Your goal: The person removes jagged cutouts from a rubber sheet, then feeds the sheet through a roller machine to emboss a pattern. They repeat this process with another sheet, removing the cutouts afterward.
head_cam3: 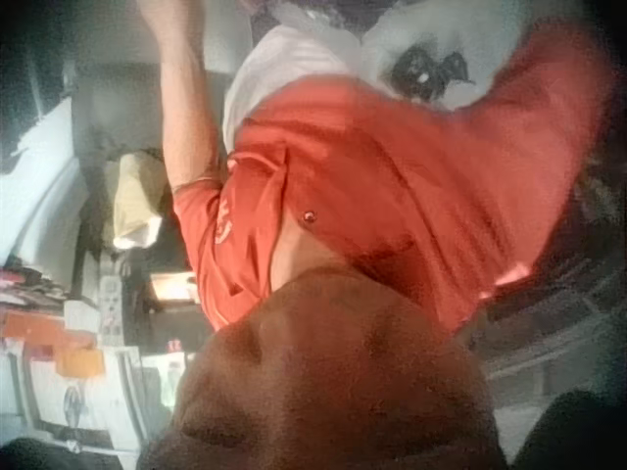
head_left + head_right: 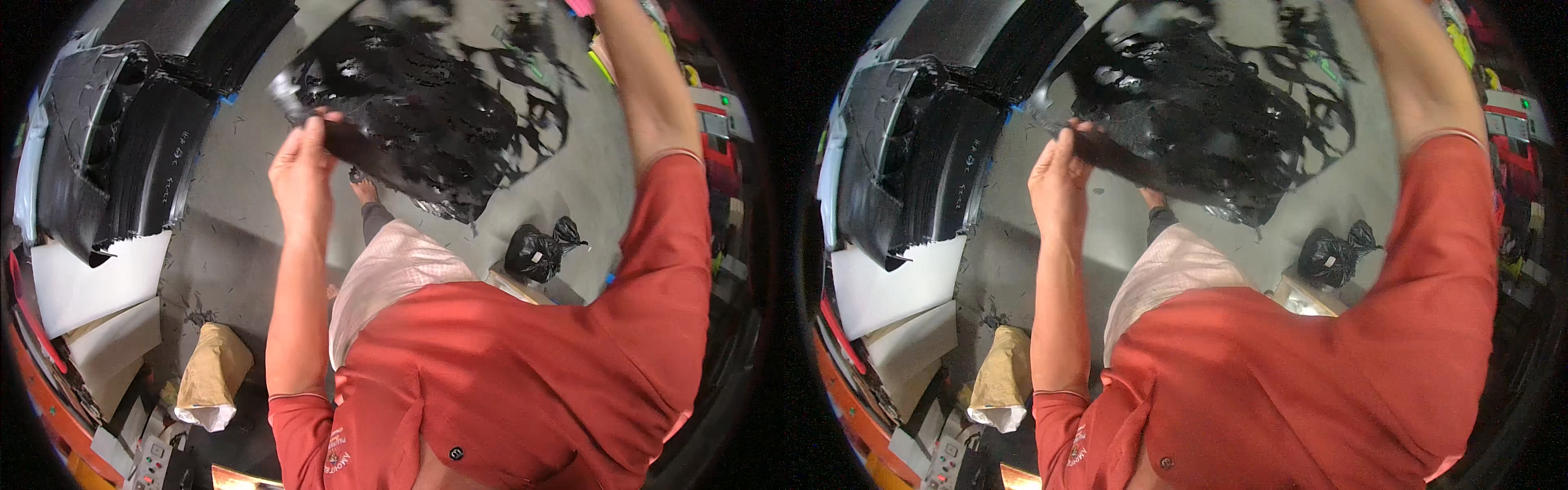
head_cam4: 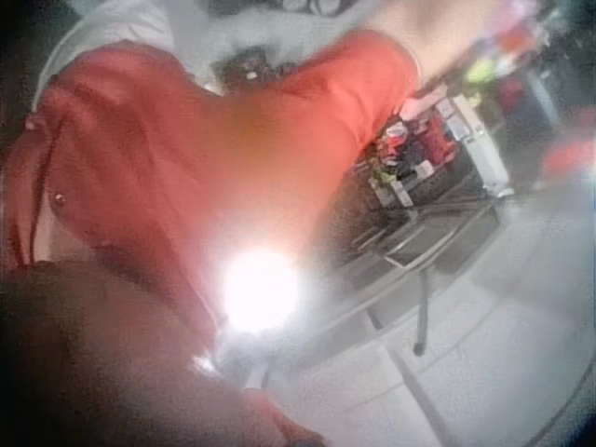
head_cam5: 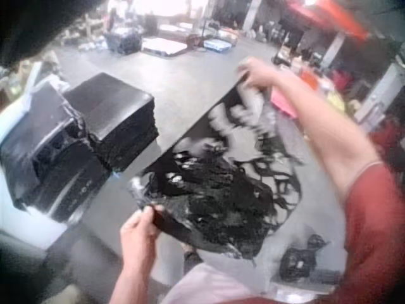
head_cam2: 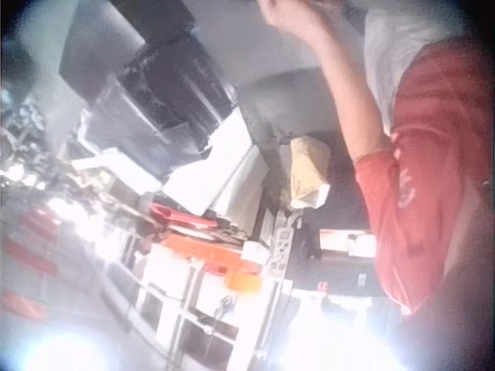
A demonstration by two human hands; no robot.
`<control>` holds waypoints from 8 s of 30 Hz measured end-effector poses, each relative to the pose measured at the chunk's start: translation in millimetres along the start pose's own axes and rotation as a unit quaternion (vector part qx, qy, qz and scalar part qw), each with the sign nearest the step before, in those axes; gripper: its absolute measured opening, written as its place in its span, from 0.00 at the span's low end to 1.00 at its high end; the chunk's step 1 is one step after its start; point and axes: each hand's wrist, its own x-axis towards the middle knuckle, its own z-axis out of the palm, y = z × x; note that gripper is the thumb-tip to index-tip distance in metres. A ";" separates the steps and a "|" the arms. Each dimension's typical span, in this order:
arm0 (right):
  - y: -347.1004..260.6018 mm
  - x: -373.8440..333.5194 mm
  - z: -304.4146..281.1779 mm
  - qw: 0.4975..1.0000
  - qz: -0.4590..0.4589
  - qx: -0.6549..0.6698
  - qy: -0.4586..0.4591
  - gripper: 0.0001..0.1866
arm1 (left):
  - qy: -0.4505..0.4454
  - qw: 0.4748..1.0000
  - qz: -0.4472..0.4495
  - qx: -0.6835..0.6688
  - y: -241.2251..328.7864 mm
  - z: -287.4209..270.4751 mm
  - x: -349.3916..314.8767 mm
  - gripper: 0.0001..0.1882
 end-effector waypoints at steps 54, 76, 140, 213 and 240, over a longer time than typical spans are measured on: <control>-253.7 604.2 537.3 0.923 0.246 0.281 -0.093 0.24 | 0.299 0.545 0.114 0.775 359.2 -399.5 590.5 0.43; -169.7 714.8 575.5 0.867 0.357 0.137 -0.319 0.45 | 0.278 0.557 0.096 0.777 370.8 -392.0 591.3 0.45; -347.4 345.8 -39.8 0.530 0.196 0.792 0.230 0.16 | 0.122 0.960 -0.087 -0.235 248.1 -296.4 357.0 0.30; -721.2 260.2 118.3 0.720 -0.214 0.396 -0.528 0.11 | 0.548 0.739 0.035 -0.390 32.5 -239.4 -320.7 0.56; -1127.0 -200.2 -196.5 0.358 -0.512 0.615 -0.481 0.18 | 0.903 0.306 0.301 -0.023 -130.0 -41.8 -792.7 0.22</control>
